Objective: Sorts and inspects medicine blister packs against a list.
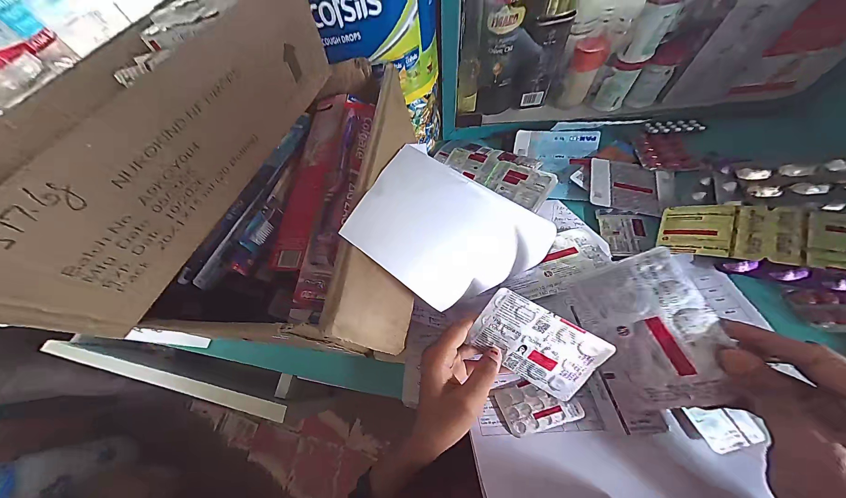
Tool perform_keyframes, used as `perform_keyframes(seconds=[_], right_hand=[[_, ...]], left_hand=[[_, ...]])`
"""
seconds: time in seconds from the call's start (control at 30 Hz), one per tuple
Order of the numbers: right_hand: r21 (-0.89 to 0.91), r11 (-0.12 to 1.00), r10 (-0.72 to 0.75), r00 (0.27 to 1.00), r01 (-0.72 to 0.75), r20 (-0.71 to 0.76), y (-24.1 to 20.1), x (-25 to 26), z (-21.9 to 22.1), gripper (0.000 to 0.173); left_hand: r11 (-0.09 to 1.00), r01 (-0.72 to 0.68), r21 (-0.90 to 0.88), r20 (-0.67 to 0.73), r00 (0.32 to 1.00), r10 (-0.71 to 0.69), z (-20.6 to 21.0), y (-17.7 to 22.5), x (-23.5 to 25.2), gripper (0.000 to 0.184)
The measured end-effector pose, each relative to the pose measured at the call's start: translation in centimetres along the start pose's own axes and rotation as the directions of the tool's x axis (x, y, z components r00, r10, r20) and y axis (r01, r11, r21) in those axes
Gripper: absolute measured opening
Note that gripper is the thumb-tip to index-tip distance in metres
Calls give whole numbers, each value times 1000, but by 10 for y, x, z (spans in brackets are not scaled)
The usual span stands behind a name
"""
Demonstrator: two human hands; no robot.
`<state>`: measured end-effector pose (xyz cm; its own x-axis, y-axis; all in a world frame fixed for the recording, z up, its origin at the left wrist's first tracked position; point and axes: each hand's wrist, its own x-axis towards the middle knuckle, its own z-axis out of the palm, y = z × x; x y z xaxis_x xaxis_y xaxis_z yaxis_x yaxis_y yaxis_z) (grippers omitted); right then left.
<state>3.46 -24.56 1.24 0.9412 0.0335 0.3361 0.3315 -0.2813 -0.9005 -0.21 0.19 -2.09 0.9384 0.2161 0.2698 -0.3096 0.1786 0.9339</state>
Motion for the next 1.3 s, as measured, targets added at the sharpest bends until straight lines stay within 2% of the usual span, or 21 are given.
perform_keyframes(seconds=[0.2, 0.47, 0.8, 0.97, 1.3], right_hand=[[24, 995, -96, 985, 100, -141, 7, -2, -3, 20], [96, 986, -144, 988, 138, 49, 5, -6, 3, 19], [92, 985, -153, 984, 145, 88, 9, -5, 14, 19], [54, 988, -152, 982, 147, 110, 6, -5, 16, 20], [26, 992, -125, 984, 123, 125, 7, -2, 19, 21]], left_hand=[[1000, 2, -5, -1, 1000, -2, 1, -2, -1, 37], [1000, 0, 31, -20, 1000, 1, 1, -2, 0, 37], [999, -15, 42, -11, 1000, 15, 3, -1, -1, 37], [998, -34, 62, 25, 999, 32, 2, -1, -1, 46], [995, -35, 95, 43, 999, 31, 0, 0, 1, 51]])
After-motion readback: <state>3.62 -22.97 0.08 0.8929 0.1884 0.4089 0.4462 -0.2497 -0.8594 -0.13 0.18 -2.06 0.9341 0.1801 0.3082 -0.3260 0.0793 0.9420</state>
